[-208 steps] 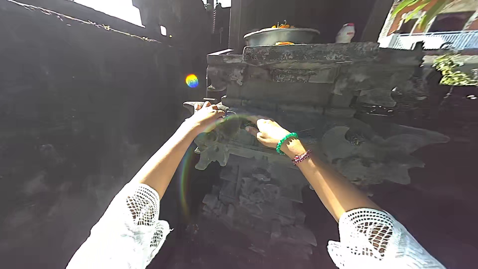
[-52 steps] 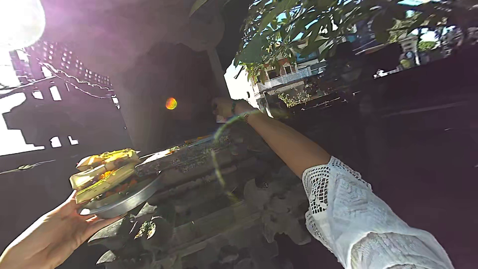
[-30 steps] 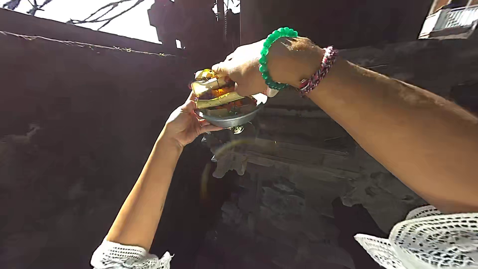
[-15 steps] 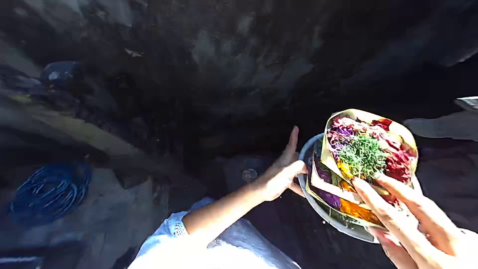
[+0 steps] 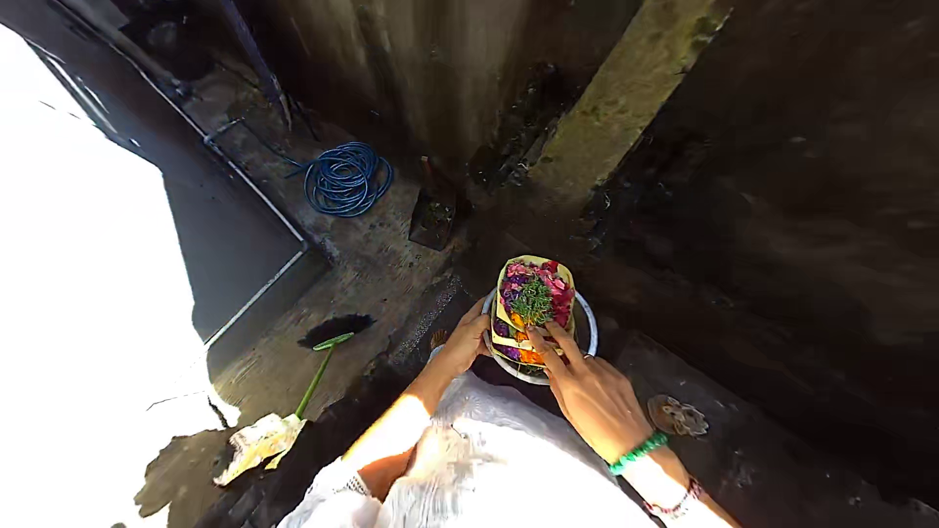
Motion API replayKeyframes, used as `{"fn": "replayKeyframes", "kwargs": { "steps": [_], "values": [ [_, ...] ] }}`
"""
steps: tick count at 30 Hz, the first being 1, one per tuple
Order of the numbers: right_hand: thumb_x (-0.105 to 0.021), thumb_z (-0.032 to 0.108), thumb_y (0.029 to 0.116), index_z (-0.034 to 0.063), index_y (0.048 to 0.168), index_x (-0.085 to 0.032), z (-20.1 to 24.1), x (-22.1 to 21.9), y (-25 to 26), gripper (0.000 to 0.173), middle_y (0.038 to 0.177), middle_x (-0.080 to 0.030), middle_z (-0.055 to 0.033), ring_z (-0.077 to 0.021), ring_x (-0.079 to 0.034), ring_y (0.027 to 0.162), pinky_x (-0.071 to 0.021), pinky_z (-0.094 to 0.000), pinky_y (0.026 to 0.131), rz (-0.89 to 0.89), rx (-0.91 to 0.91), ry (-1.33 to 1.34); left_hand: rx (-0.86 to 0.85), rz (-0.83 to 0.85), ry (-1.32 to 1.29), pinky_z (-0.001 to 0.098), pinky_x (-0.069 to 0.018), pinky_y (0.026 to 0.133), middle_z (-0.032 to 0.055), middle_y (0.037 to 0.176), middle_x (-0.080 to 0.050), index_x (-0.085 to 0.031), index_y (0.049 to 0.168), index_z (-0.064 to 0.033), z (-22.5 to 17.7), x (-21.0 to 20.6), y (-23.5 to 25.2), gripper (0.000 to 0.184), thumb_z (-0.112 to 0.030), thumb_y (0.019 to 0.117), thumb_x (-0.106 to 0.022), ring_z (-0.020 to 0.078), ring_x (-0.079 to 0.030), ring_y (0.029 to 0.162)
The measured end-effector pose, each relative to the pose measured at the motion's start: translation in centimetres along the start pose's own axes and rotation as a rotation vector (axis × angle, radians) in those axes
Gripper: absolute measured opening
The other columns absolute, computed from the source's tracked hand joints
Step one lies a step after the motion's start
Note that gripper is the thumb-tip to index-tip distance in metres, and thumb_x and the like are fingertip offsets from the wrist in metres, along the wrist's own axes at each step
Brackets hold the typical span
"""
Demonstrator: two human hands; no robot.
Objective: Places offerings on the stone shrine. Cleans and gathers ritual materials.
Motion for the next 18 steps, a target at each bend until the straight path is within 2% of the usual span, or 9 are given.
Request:
{"fn": "replayKeyframes", "kwargs": {
  "steps": [3, 5, 7, 10, 13, 16, 18],
  "values": [
    [-0.063, 0.005, 0.0946, 0.0187, 0.150, -0.056, 3.4, -8.1, 8.1, 0.058, 0.155, -0.051, -0.0133, -0.0329, -0.073, 0.080, -0.0584, -0.0455, 0.067, 0.116, 0.117, 0.030, -0.081, -0.181, -0.035, 0.0411, -0.0611, 0.075, 0.0171, 0.123, -0.067, -0.027, 0.161, -0.0170, -0.7, 10.7, 3.7, 0.049, -0.024, 0.1121, -0.030, 0.0257, -0.071, 0.098],
    [-0.056, 0.005, 0.0995, 0.0210, 0.157, -0.045, 5.2, -14.7, 13.2, 0.061, 0.162, -0.041, -0.0136, -0.0373, -0.072, 0.095, -0.0579, -0.0500, 0.080, 0.339, 0.134, 0.074, -0.089, -0.289, -0.049, 0.0419, -0.0604, 0.074, 0.0177, 0.124, -0.067, -0.027, 0.161, -0.0196, -0.3, 17.6, 6.4, 0.049, -0.027, 0.1129, -0.029, 0.0266, -0.071, 0.098],
    [-0.052, 0.007, 0.1021, 0.0235, 0.161, -0.037, 6.8, -21.3, 18.3, 0.063, 0.167, -0.033, -0.0121, -0.0402, -0.068, 0.109, -0.0551, -0.0541, 0.090, 0.533, 0.121, 0.121, -0.077, -0.368, -0.066, 0.0454, -0.0596, 0.077, 0.0189, 0.129, -0.065, -0.027, 0.161, -0.0226, 0.2, 24.3, 9.3, 0.049, -0.027, 0.1129, -0.031, 0.0295, -0.069, 0.103],
    [-0.051, 0.009, 0.1024, 0.0255, 0.162, -0.036, 8.9, -30.3, 25.6, 0.064, 0.168, -0.030, -0.0100, -0.0408, -0.064, 0.118, -0.0535, -0.0574, 0.095, 0.670, 0.081, 0.196, -0.056, -0.448, -0.084, 0.0499, -0.0589, 0.079, 0.0207, 0.132, -0.063, -0.028, 0.161, -0.0229, 0.6, 33.6, 14.6, 0.049, -0.025, 0.1122, -0.034, 0.0333, -0.068, 0.106],
    [-0.051, 0.009, 0.1021, 0.0267, 0.161, -0.037, 9.5, -36.8, 32.4, 0.063, 0.170, -0.027, -0.0056, -0.0381, -0.064, 0.122, -0.0535, -0.0575, 0.095, 0.730, 0.003, 0.262, -0.025, -0.510, -0.069, 0.0502, -0.0589, 0.075, 0.0210, 0.129, -0.064, -0.033, 0.158, -0.0225, -0.1, 40.5, 20.3, 0.047, -0.025, 0.1117, -0.036, 0.0339, -0.068, 0.103],
    [-0.052, 0.007, 0.1008, 0.0266, 0.160, -0.038, 8.6, -42.2, 38.0, 0.064, 0.171, -0.024, -0.0029, -0.0364, -0.061, 0.126, -0.0522, -0.0578, 0.098, 0.799, -0.103, 0.327, 0.056, -0.543, -0.069, 0.0528, -0.0588, 0.077, 0.0219, 0.133, -0.062, -0.032, 0.159, -0.0228, -0.8, 44.7, 25.5, 0.048, -0.025, 0.1117, -0.036, 0.0359, -0.067, 0.105],
    [-0.052, 0.007, 0.1002, 0.0258, 0.160, -0.039, 7.1, -45.8, 41.7, 0.064, 0.170, -0.026, -0.0036, -0.0366, -0.060, 0.128, -0.0517, -0.0576, 0.099, 0.830, -0.163, 0.350, 0.138, -0.550, -0.068, 0.0539, -0.0593, 0.075, 0.0240, 0.131, -0.062, -0.032, 0.159, -0.0224, -1.2, 46.8, 29.9, 0.047, -0.027, 0.1125, -0.036, 0.0376, -0.068, 0.101]
  ]
}}
Point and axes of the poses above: each hand's wrist, its own y-axis towards the middle knuckle, its own x-axis out of the back of the hand, z = x × y, the point moved 9 cm from there along y, towards the middle knuckle
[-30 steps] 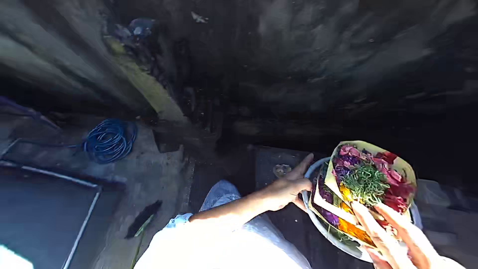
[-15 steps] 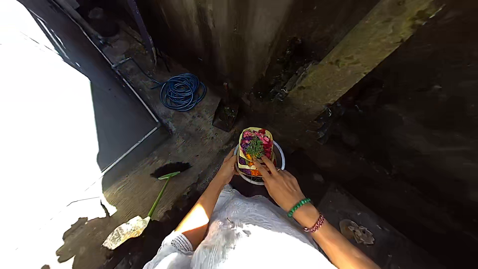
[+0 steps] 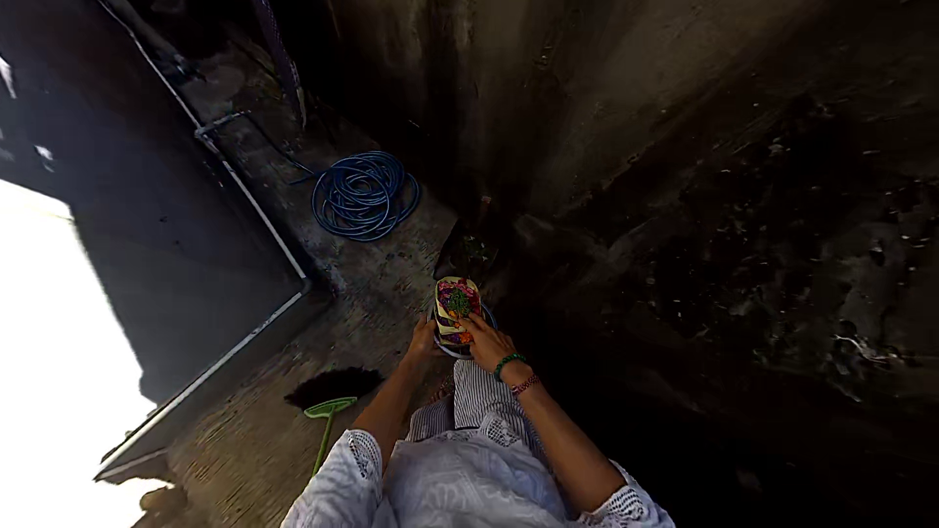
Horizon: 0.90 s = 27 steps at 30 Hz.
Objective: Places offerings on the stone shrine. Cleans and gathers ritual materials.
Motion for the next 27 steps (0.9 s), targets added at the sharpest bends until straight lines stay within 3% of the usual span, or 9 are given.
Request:
{"fn": "replayKeyframes", "kwargs": {
  "steps": [6, 10, 13, 19, 22, 23, 27],
  "values": [
    [-0.056, 0.007, 0.0989, 0.0219, 0.158, -0.043, -6.0, 1.8, 17.8, 0.062, 0.167, -0.032, -0.0071, -0.0336, -0.055, 0.135, -0.0489, -0.0540, 0.107, 0.042, -0.095, 0.150, 0.174, 0.011, 0.108, 0.0597, -0.0585, 0.075, 0.0239, 0.133, -0.061, -0.035, 0.157, -0.0198, -1.5, -1.8, 18.5, 0.046, -0.033, 0.1129, -0.037, 0.0412, -0.067, 0.106],
    [-0.057, 0.005, 0.0978, 0.0196, 0.158, -0.043, -10.9, 0.9, 29.6, 0.063, 0.166, -0.035, -0.0084, -0.0329, -0.054, 0.138, -0.0471, -0.0531, 0.110, 0.070, -0.149, 0.248, 0.255, 0.042, 0.195, 0.0587, -0.0596, 0.071, 0.0248, 0.129, -0.062, -0.036, 0.156, -0.0197, -0.9, -2.6, 30.6, 0.047, -0.032, 0.1115, -0.039, 0.0409, -0.069, 0.099],
    [-0.058, 0.001, 0.0964, 0.0140, 0.156, -0.045, -14.5, 0.2, 37.2, 0.062, 0.161, -0.041, -0.0127, -0.0317, -0.051, 0.141, -0.0435, -0.0498, 0.114, 0.082, -0.165, 0.310, 0.328, 0.034, 0.252, 0.0618, -0.0576, 0.079, 0.0274, 0.133, -0.059, -0.040, 0.155, -0.0149, -0.3, -3.4, 38.1, 0.047, -0.032, 0.1112, -0.041, 0.0426, -0.066, 0.106],
    [-0.059, 0.001, 0.0965, 0.0085, 0.155, -0.045, -20.8, -0.1, 50.6, 0.061, 0.158, -0.045, -0.0178, -0.0333, -0.045, 0.145, -0.0363, -0.0484, 0.120, 0.172, -0.248, 0.306, 0.438, 0.098, 0.520, 0.0614, -0.0541, 0.088, 0.0316, 0.132, -0.056, -0.047, 0.144, -0.0002, 0.2, -6.1, 51.8, 0.049, -0.034, 0.1139, -0.030, 0.0437, -0.063, 0.112],
    [-0.060, 0.002, 0.0977, 0.0076, 0.161, -0.032, -23.3, 1.2, 54.8, 0.069, 0.168, -0.025, -0.0213, -0.0347, -0.027, 0.155, -0.0255, -0.0466, 0.126, 0.184, -0.345, 0.320, 0.385, 0.218, 0.827, 0.0602, -0.0447, 0.105, 0.0316, 0.139, -0.056, -0.055, 0.137, 0.0077, -0.9, -8.1, 57.4, 0.043, -0.023, 0.1117, -0.037, 0.0441, -0.056, 0.128],
    [-0.060, 0.004, 0.0990, 0.0076, 0.162, -0.029, -24.0, 1.5, 55.5, 0.071, 0.168, -0.023, -0.0214, -0.0340, -0.026, 0.155, -0.0248, -0.0456, 0.126, 0.185, -0.381, 0.316, 0.399, 0.244, 0.915, 0.0611, -0.0425, 0.108, 0.0307, 0.140, -0.056, -0.057, 0.136, 0.0072, -0.9, -8.5, 59.1, 0.042, -0.022, 0.1097, -0.043, 0.0444, -0.054, 0.131],
    [-0.059, 0.003, 0.0991, 0.0058, 0.159, -0.036, -25.9, 1.5, 56.2, 0.064, 0.163, -0.037, -0.0191, -0.0337, -0.039, 0.149, -0.0306, -0.0469, 0.123, 0.135, -0.437, 0.340, 0.522, 0.225, 1.030, 0.0603, -0.0421, 0.109, 0.0260, 0.143, -0.055, -0.059, 0.135, 0.0025, -0.8, -8.5, 62.9, 0.044, -0.029, 0.1069, -0.048, 0.0406, -0.052, 0.135]
  ]
}}
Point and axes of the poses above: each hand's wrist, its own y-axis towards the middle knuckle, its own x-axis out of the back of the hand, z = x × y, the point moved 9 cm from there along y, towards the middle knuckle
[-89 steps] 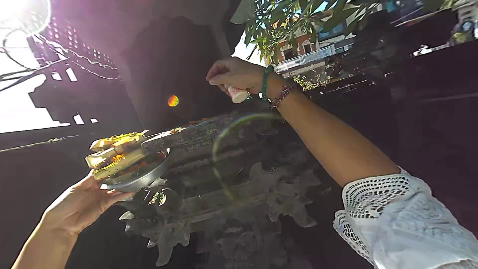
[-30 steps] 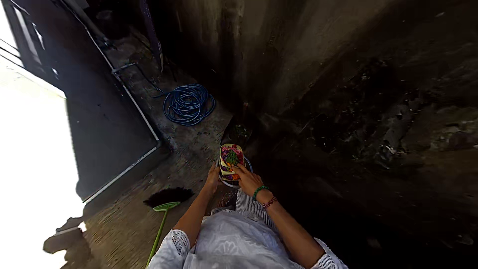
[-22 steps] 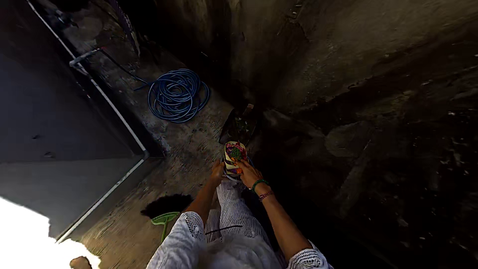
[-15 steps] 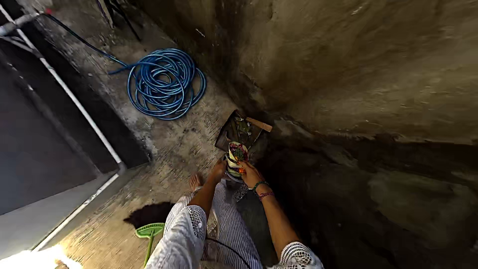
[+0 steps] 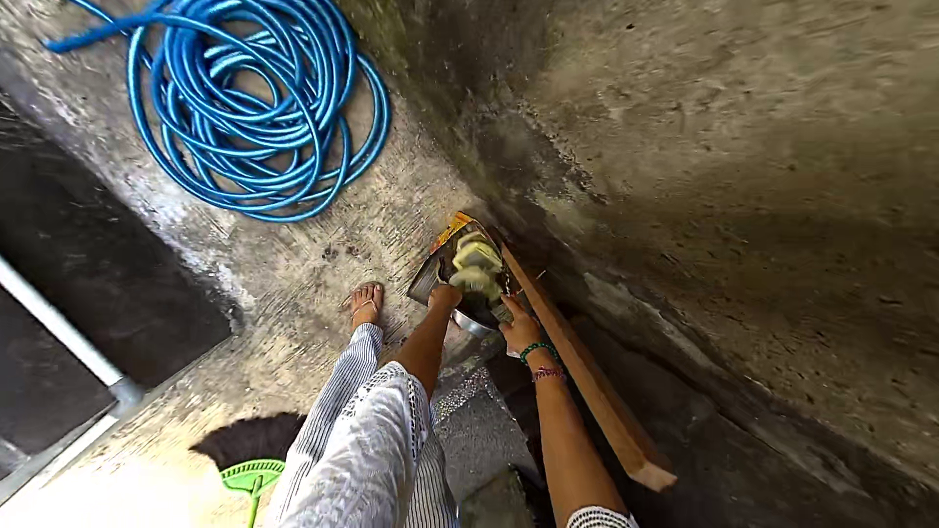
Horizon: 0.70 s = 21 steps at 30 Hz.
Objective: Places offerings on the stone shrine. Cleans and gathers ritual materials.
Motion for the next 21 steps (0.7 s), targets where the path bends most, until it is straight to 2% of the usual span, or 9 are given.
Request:
{"fn": "replayKeyframes", "kwargs": {
  "steps": [2, 5, 9, 11, 13, 15, 17, 19, 21],
  "values": [
    [-0.063, 0.011, 0.1006, 0.0048, 0.155, -0.044, -0.7, -0.4, 0.2, 0.058, 0.157, -0.045, -0.0208, -0.0350, -0.044, 0.145, -0.0332, -0.0474, 0.121, 0.012, -0.009, 0.004, 0.009, 0.007, 0.013, 0.0605, -0.0430, 0.108, 0.0256, 0.142, -0.057, -0.061, 0.133, 0.0025, -0.4, 0.1, 0.8, 0.043, -0.028, 0.1059, -0.050, 0.0405, -0.053, 0.134],
    [-0.074, 0.024, 0.0967, 0.0004, 0.139, -0.061, -1.2, -1.6, 0.9, 0.050, 0.144, -0.056, -0.0244, -0.0362, -0.052, 0.136, -0.0388, -0.0467, 0.116, 0.036, 0.012, 0.040, -0.040, 0.014, -0.083, 0.0603, -0.0442, 0.106, 0.0282, 0.139, -0.058, -0.060, 0.133, 0.0045, -0.5, -0.2, 1.7, 0.040, -0.024, 0.1060, -0.052, 0.0423, -0.055, 0.131],
    [-0.073, 0.012, 0.0949, 0.0001, 0.134, -0.065, -0.7, -2.4, 1.3, 0.041, 0.143, -0.057, -0.0244, -0.0352, -0.051, 0.138, -0.0372, -0.0455, 0.118, -0.009, 0.062, 0.065, 0.008, 0.056, -0.496, 0.0572, -0.0546, 0.091, 0.0297, 0.133, -0.058, -0.055, 0.136, 0.0035, 0.9, -1.4, 2.3, 0.037, -0.020, 0.1101, -0.044, 0.0407, -0.063, 0.115],
    [-0.070, 0.005, 0.0940, 0.0032, 0.141, -0.061, -0.2, -1.9, 1.3, 0.048, 0.153, -0.049, -0.0228, -0.0343, -0.044, 0.145, -0.0344, -0.0447, 0.121, -0.048, 0.088, 0.076, 0.058, 0.049, -0.583, 0.0562, -0.0577, 0.085, 0.0302, 0.130, -0.058, -0.053, 0.136, 0.0032, 1.5, -2.0, 2.5, 0.038, -0.023, 0.1102, -0.043, 0.0401, -0.066, 0.109],
    [-0.070, 0.002, 0.0916, 0.0070, 0.149, -0.053, 0.0, -1.7, 1.9, 0.060, 0.159, -0.043, -0.0199, -0.0321, -0.039, 0.149, -0.0326, -0.0430, 0.123, -0.054, 0.110, 0.073, 0.087, 0.011, -0.515, 0.0553, -0.0594, 0.085, 0.0297, 0.132, -0.058, -0.051, 0.138, 0.0030, 1.8, -1.7, 2.6, 0.039, -0.022, 0.1081, -0.047, 0.0391, -0.066, 0.111],
    [-0.075, 0.005, 0.0903, 0.0087, 0.157, -0.043, -0.3, -2.1, 2.1, 0.074, 0.163, -0.037, -0.0197, -0.0314, -0.034, 0.152, -0.0297, -0.0427, 0.124, 0.008, 0.085, 0.035, 0.104, -0.026, -0.380, 0.0540, -0.0571, 0.092, 0.0298, 0.134, -0.057, -0.050, 0.138, 0.0059, 1.8, -1.2, 1.9, 0.041, -0.021, 0.1065, -0.051, 0.0384, -0.064, 0.117],
    [-0.080, 0.006, 0.0862, 0.0071, 0.157, -0.041, 0.1, -1.1, 2.1, 0.081, 0.162, -0.038, -0.0216, -0.0324, -0.036, 0.151, -0.0313, -0.0436, 0.123, -0.006, 0.104, 0.056, 0.095, -0.048, -0.298, 0.0532, -0.0552, 0.097, 0.0298, 0.137, -0.056, -0.045, 0.142, 0.0070, 1.0, -0.5, 1.5, 0.046, -0.022, 0.1064, -0.051, 0.0386, -0.062, 0.121],
    [-0.083, 0.009, 0.0838, 0.0072, 0.160, -0.036, 0.0, -0.8, 1.8, 0.090, 0.162, -0.036, -0.0217, -0.0324, -0.037, 0.150, -0.0314, -0.0439, 0.123, 0.020, 0.110, 0.077, 0.081, -0.077, -0.265, 0.0542, -0.0541, 0.097, 0.0298, 0.135, -0.058, -0.043, 0.144, 0.0056, 1.0, -0.3, 1.7, 0.049, -0.022, 0.1043, -0.055, 0.0396, -0.063, 0.120],
    [-0.084, 0.018, 0.0847, 0.0092, 0.164, -0.022, -1.3, -1.3, 1.9, 0.101, 0.167, -0.028, -0.0201, -0.0319, -0.031, 0.153, -0.0275, -0.0446, 0.125, 0.109, 0.062, 0.071, 0.078, -0.090, -0.219, 0.0552, -0.0545, 0.096, 0.0299, 0.133, -0.059, -0.042, 0.144, 0.0049, 1.5, -0.3, 1.9, 0.052, -0.021, 0.1023, -0.058, 0.0400, -0.064, 0.119]
  ]
}}
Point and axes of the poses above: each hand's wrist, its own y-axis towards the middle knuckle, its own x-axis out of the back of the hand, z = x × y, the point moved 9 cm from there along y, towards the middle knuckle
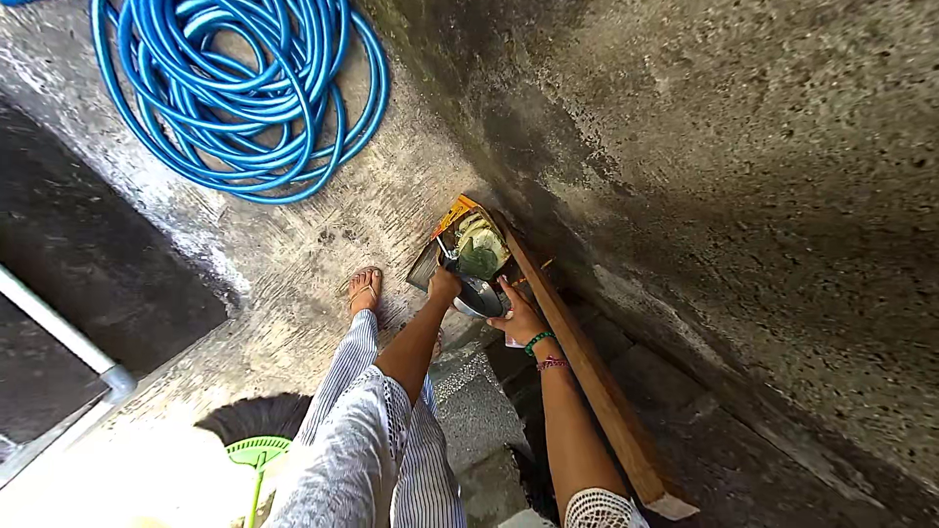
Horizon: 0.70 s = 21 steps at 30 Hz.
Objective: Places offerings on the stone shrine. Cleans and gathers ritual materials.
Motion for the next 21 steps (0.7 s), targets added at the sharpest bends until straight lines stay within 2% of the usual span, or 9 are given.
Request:
{"fn": "replayKeyframes", "kwargs": {
  "steps": [2, 3, 5, 6, 8, 13, 15, 19, 21],
  "values": [
    [-0.083, 0.025, 0.0872, 0.0087, 0.165, -0.016, -1.1, 0.2, 0.2, 0.104, 0.166, -0.029, -0.0200, -0.0321, -0.033, 0.152, -0.0298, -0.0457, 0.123, 0.038, -0.041, 0.069, 0.008, 0.021, 0.014, 0.0555, -0.0535, 0.099, 0.0308, 0.136, -0.056, -0.042, 0.144, 0.0072, 0.3, 0.0, 0.0, 0.053, -0.021, 0.1019, -0.059, 0.0406, -0.061, 0.122],
    [-0.082, 0.025, 0.0872, 0.0078, 0.165, -0.017, -1.6, 0.4, 0.4, 0.103, 0.163, -0.035, -0.0212, -0.0323, -0.041, 0.147, -0.0370, -0.0454, 0.119, 0.029, -0.048, 0.143, 0.013, 0.047, 0.021, 0.0560, -0.0521, 0.100, 0.0314, 0.137, -0.055, -0.045, 0.141, 0.0091, 0.6, -0.1, -0.1, 0.051, -0.022, 0.1026, -0.059, 0.0412, -0.060, 0.124],
    [-0.081, 0.018, 0.0889, 0.0076, 0.164, -0.020, -1.9, 0.7, 0.5, 0.097, 0.156, -0.043, -0.0212, -0.0264, -0.062, 0.121, -0.0554, -0.0393, 0.095, 0.020, -0.073, 0.306, 0.012, 0.094, 0.045, 0.0569, -0.0509, 0.100, 0.0314, 0.136, -0.055, -0.053, 0.134, 0.0106, 1.0, -0.2, -0.3, 0.044, -0.021, 0.1034, -0.058, 0.0413, -0.059, 0.124],
    [-0.077, 0.014, 0.0915, 0.0086, 0.164, -0.020, -1.8, 0.7, 0.4, 0.092, 0.155, -0.043, -0.0208, -0.0201, -0.065, 0.101, -0.0563, -0.0334, 0.079, 0.028, -0.094, 0.393, 0.012, 0.109, 0.049, 0.0568, -0.0518, 0.099, 0.0311, 0.135, -0.056, -0.056, 0.130, 0.0103, 1.1, -0.2, -0.4, 0.040, -0.020, 0.1037, -0.057, 0.0410, -0.060, 0.123],
    [-0.070, 0.009, 0.0960, 0.0106, 0.164, -0.018, -1.2, 1.1, 0.3, 0.085, 0.152, -0.043, -0.0203, -0.0147, -0.061, 0.082, -0.0520, -0.0281, 0.066, 0.044, -0.148, 0.516, 0.014, 0.127, 0.066, 0.0559, -0.0526, 0.098, 0.0306, 0.135, -0.056, -0.056, 0.130, 0.0102, 1.0, -0.1, -0.7, 0.039, -0.019, 0.1039, -0.057, 0.0401, -0.060, 0.122],
    [-0.061, 0.003, 0.1003, 0.0047, 0.158, -0.029, -1.7, 2.5, 2.1, 0.066, 0.139, -0.053, -0.0194, -0.0162, -0.062, 0.087, -0.0538, -0.0289, 0.073, -0.005, -0.155, 0.717, 0.008, 0.121, 0.072, 0.0550, -0.0551, 0.094, 0.0305, 0.133, -0.058, -0.055, 0.131, 0.0094, 1.4, 0.1, -0.5, 0.039, -0.018, 0.1027, -0.058, 0.0396, -0.063, 0.118],
    [-0.056, 0.001, 0.1013, 0.0031, 0.154, -0.034, -3.3, 2.3, 4.1, 0.057, 0.125, -0.058, -0.0163, -0.0139, -0.063, 0.082, -0.0543, -0.0269, 0.071, -0.033, -0.137, 0.761, 0.003, 0.098, 0.064, 0.0541, -0.0569, 0.091, 0.0300, 0.132, -0.058, -0.050, 0.135, 0.0081, 1.6, 0.3, -0.3, 0.043, -0.018, 0.1021, -0.058, 0.0390, -0.065, 0.115],
    [-0.053, 0.002, 0.1034, -0.0073, 0.140, -0.046, -4.5, 2.8, 6.5, 0.039, 0.106, -0.060, -0.0183, -0.0155, -0.060, 0.083, -0.0527, -0.0287, 0.078, -0.109, -0.203, 0.558, -0.018, 0.053, 0.009, 0.0549, -0.0578, 0.090, 0.0299, 0.132, -0.058, -0.040, 0.145, 0.0035, 1.9, 0.7, 0.2, 0.052, -0.020, 0.1022, -0.058, 0.0402, -0.066, 0.114],
    [-0.057, 0.011, 0.1047, -0.0049, 0.141, -0.048, -5.5, 3.1, 8.0, 0.041, 0.120, -0.062, -0.0229, -0.0246, -0.064, 0.097, -0.0547, -0.0384, 0.086, -0.165, -0.181, 0.580, -0.036, 0.041, -0.027, 0.0563, -0.0581, 0.088, 0.0299, 0.130, -0.060, -0.041, 0.145, 0.0016, 1.9, 0.9, 0.4, 0.051, -0.023, 0.1029, -0.058, 0.0410, -0.067, 0.112]
  ]
}}
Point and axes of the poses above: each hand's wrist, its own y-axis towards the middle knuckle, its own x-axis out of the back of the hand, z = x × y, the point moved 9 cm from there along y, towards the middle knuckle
